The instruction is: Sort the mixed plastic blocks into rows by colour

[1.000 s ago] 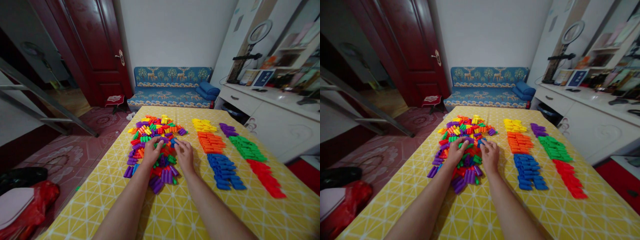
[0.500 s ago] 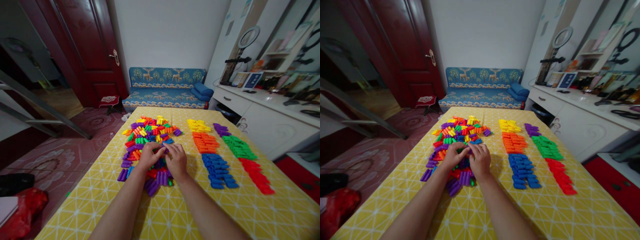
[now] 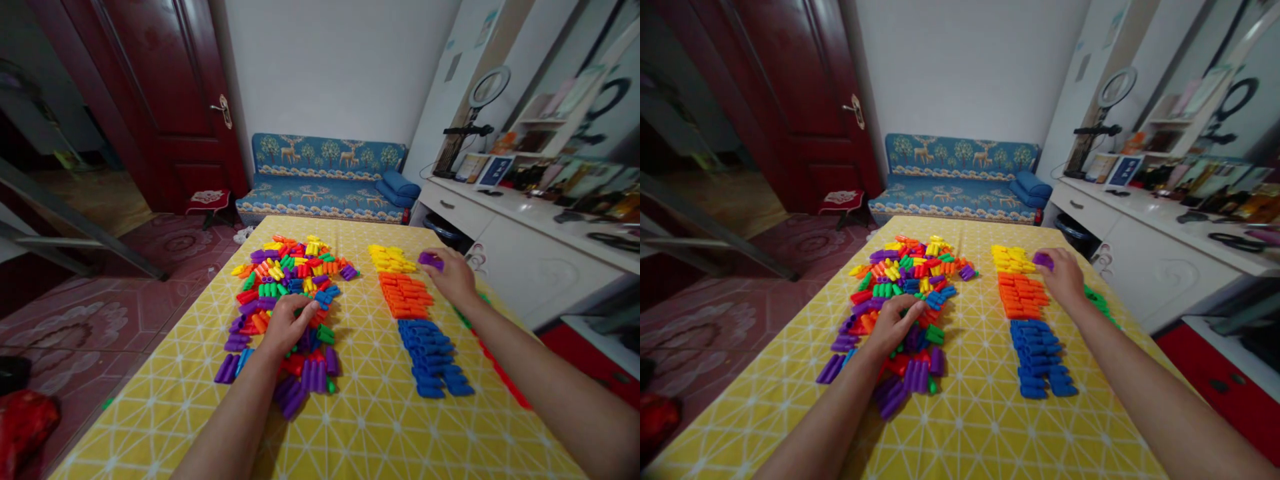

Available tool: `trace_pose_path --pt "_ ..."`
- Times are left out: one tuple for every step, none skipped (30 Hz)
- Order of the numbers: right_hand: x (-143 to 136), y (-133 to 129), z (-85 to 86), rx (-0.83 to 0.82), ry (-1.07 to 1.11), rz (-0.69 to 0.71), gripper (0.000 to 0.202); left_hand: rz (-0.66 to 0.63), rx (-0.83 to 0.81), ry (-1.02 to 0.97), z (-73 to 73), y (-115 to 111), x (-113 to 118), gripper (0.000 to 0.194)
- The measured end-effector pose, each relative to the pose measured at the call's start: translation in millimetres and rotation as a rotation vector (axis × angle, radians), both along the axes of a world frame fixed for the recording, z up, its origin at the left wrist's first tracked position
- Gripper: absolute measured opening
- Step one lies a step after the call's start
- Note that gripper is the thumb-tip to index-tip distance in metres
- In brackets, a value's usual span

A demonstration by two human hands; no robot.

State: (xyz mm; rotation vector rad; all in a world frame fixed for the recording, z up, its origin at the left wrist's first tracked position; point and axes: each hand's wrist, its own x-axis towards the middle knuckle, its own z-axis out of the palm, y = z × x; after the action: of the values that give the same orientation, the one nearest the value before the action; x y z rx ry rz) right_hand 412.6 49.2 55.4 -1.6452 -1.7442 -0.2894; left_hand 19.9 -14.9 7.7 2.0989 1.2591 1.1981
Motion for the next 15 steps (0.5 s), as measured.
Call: trace_pose_path --pt "24 10 -0.5 -0.049 -0.053 -0.072 0.03 -0.001 -0.003 0.0 -0.3 0 0 0.04" --pt "44 19 -1.9 -0.106 -0.099 -0.117 0.03 -0.005 -0.006 0.001 -0.4 1 0 0.041" --pt "62 27 -4.0 -0.158 -0.134 -0.138 0.029 -0.009 -0.009 0.002 -0.3 1 0 0.042" --pt "76 34 -6.6 -0.195 -0.153 -0.136 0.026 -0.012 -0.012 0.002 -0.2 1 0 0.043" --pt "87 39 -9.4 -0.225 -0.165 -0.119 0.023 -0.013 -0.014 0.002 -0.1 1 0 0.043" --pt "95 44 -12.1 -0.243 -0.169 -0.094 0.02 -0.013 -0.016 0.002 0.0 1 0 0.043" --pt "101 48 -14.6 -0.253 -0.169 -0.066 0.018 -0.01 -0.015 0.0 0.1 1 0 0.043" --pt "106 52 -16.9 -0.259 -0.168 -0.04 0.017 -0.008 -0.016 -0.001 0.1 1 0 0.043" --pt "109 55 -18.8 -0.262 -0.165 -0.017 0.017 -0.008 -0.017 0.0 -0.1 1 0 0.043" --pt "110 58 -20.4 -0.262 -0.16 0.004 0.017 -0.009 -0.021 0.003 -0.3 1 0 0.043" --pt "112 61 -21.8 -0.261 -0.155 0.024 0.017 -0.011 -0.025 0.006 -0.7 1 -1 0.043" --pt "112 64 -22.8 -0.257 -0.148 0.041 0.017 -0.012 -0.029 0.01 -1.1 2 0 0.043" --pt "112 66 -23.5 -0.248 -0.139 0.053 0.017 -0.012 -0.03 0.012 -1.5 2 0 0.043" --pt "112 68 -23.9 -0.209 -0.12 0.048 0.016 -0.009 -0.031 0.012 -1.7 2 0 0.043" --pt "111 70 -24.0 -0.167 -0.101 0.04 0.015 -0.006 -0.029 0.011 -1.9 2 0 0.043"
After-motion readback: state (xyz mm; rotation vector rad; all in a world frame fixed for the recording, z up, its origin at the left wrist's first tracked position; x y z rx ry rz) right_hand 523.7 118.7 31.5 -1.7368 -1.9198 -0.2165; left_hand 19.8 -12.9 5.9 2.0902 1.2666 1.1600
